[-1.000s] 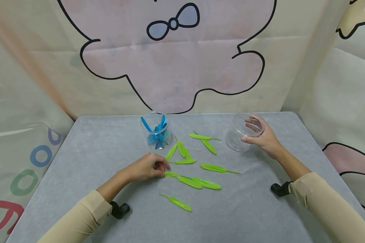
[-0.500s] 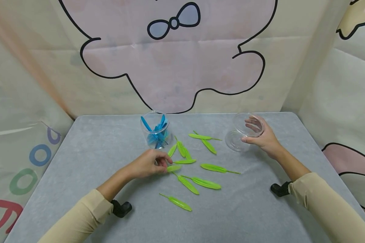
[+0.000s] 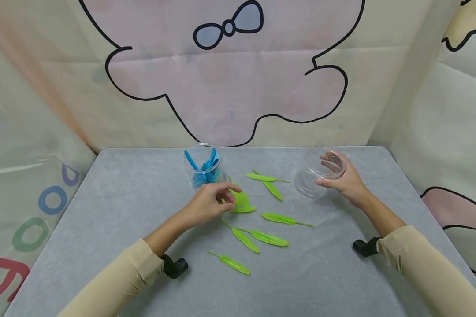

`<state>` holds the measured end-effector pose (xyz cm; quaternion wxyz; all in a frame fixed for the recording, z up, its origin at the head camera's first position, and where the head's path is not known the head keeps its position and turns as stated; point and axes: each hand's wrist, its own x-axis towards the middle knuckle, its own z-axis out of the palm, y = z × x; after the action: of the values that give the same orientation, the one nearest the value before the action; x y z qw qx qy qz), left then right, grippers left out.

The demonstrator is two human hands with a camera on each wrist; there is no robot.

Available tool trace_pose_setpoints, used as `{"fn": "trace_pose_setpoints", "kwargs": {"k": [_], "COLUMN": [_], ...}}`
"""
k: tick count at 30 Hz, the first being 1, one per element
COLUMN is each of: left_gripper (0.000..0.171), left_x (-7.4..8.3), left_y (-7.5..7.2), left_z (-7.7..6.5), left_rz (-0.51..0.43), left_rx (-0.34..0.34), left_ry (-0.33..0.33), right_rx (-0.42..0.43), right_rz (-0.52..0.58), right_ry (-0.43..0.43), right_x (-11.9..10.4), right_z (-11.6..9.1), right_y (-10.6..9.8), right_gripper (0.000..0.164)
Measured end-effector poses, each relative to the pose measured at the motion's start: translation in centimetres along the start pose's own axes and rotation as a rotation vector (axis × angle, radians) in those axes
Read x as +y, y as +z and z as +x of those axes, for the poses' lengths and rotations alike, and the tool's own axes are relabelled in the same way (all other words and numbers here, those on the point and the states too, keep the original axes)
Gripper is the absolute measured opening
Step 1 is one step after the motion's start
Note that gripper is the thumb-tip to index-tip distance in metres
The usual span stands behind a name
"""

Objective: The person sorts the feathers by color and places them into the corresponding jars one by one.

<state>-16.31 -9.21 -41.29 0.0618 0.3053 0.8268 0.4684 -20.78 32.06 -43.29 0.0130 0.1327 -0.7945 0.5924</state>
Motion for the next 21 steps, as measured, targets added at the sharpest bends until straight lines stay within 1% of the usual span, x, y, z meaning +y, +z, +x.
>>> {"fn": "trace_pose_setpoints", "kwargs": {"k": [3,8,13,18,21], "left_gripper": [0.029,0.029,0.029,0.029,0.030], "left_x": [0.6,1.4,1.9,2.5,2.9], "left_y": [0.6,1.6,2.4,3.0,3.3], "left_z": [0.9,2.4,3.8,5.0,5.9], "left_rz": [-0.027,-0.062,-0.061,-0.095,-0.121], "left_rx": [0.042,0.059,0.069,0.085,0.111], "left_ry": [0.025,0.048,0.042,0.026,0.026], "right_rx": [0.001,-0.002,-0.009,-0.011,-0.012], "right_rz": [0.011,0.015,0.015,0.010,0.010], "right_ry": [-0.007,-0.005,-0.002,0.000,0.002], "right_x": [0.0,0.0,0.0,-0.1,-0.1], "right_z": [0.0,0.0,0.0,0.0,0.0], "right_y": [-0.1,-0.1,-0.1,-0.1,-0.1], "right_gripper": [0.090,0.089,0.088,0.088,0.089]}}
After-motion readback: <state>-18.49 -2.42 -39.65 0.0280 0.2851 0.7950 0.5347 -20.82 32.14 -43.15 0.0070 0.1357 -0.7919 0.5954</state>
